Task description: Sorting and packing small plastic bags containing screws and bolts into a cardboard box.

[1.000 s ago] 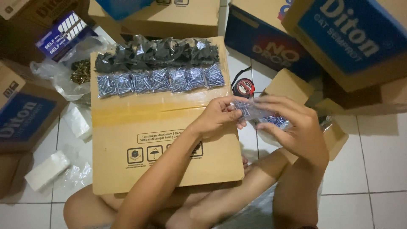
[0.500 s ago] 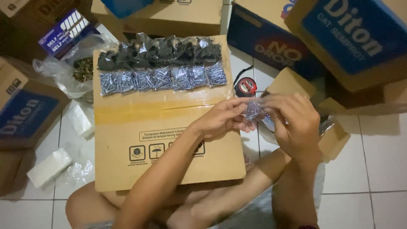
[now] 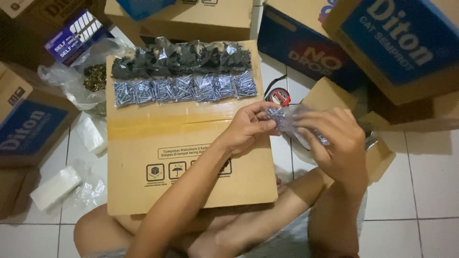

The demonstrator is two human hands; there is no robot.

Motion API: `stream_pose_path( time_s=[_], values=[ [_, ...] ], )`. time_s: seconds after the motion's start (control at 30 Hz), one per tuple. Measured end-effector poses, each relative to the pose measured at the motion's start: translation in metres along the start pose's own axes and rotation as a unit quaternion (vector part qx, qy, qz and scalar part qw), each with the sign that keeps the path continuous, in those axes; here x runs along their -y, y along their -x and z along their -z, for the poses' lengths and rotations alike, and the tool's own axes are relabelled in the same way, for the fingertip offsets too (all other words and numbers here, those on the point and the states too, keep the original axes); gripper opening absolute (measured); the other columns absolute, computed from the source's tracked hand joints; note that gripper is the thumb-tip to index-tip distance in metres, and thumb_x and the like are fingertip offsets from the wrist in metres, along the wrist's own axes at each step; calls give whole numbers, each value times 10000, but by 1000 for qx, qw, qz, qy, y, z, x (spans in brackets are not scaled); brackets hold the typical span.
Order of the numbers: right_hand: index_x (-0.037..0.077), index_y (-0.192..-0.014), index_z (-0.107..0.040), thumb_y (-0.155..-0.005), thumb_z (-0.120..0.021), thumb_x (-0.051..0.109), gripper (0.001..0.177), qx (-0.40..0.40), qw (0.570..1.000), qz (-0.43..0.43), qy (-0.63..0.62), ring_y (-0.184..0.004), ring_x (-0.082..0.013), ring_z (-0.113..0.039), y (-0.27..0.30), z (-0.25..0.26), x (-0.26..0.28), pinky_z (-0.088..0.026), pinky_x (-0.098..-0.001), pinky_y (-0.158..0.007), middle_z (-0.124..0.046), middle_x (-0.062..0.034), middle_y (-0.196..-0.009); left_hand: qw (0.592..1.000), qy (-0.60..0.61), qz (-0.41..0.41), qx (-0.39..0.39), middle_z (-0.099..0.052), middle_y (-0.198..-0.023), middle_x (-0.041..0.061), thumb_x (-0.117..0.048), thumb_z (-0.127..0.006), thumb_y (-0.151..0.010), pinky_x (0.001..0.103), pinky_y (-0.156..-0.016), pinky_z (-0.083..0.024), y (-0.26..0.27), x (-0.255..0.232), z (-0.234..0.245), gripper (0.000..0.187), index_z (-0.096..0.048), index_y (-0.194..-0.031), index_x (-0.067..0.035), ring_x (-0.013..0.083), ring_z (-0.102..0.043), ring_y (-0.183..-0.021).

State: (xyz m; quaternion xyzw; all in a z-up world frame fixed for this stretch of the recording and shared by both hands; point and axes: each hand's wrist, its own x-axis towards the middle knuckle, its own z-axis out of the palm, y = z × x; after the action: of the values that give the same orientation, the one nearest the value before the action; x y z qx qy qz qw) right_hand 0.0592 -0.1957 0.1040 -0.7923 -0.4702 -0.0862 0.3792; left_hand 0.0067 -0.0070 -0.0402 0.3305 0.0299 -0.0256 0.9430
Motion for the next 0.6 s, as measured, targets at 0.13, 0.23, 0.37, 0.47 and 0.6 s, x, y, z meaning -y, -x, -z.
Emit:
stream_pose_path(
  time_s=[0.13, 0.23, 0.37, 0.47, 0.6],
  values=[
    [105, -908, -758, -984, -724, 111, 84, -17, 1000, 23, 10, -816, -355, -677, 2, -2, -7, -459, -398, -781, -772, -72, -971, 999, 26, -9, -18, -675, -968, 102, -46, -743, -940, 488, -734, -691, 1, -1, -6, 407, -611, -1311, 56, 264, -744, -875],
    [110, -893, -755, -967, -733, 115, 77, -13, 999, 35, 2, -825, -354, -679, 0, -2, -5, -466, -402, -789, -773, -73, -969, 999, 29, -16, -22, -683, -993, 127, -61, -741, -946, 476, -713, -697, 1, -3, -6, 380, -620, -1285, 63, 264, -745, -868],
    [78, -867, -738, -963, -722, 115, 104, -4, 999, 32, -4, -835, -386, -672, -1, -2, 1, -455, -448, -784, -774, -121, -992, 999, 30, -11, -27, -688, -1011, 157, -66, -741, -950, 458, -677, -699, -1, 3, 1, 392, -611, -1291, 78, 268, -744, -863],
    [109, -883, -750, -953, -723, 150, 85, 5, 999, 33, -2, -880, -356, -681, 4, -3, -5, -455, -440, -819, -781, -90, -1051, 999, 21, -9, -24, -701, -1021, 148, -114, -730, -965, 428, -695, -704, 1, -3, -9, 375, -633, -1283, 58, 249, -751, -877],
    [134, -913, -743, -970, -690, 159, 81, 25, 999, 39, 2, -912, -336, -692, 0, -5, 1, -450, -432, -858, -778, -58, -1025, 1000, 1, 4, -6, -700, -1054, 149, -128, -748, -947, 364, -630, -695, 4, -2, -8, 374, -659, -1283, 11, 241, -735, -864]
  ],
)
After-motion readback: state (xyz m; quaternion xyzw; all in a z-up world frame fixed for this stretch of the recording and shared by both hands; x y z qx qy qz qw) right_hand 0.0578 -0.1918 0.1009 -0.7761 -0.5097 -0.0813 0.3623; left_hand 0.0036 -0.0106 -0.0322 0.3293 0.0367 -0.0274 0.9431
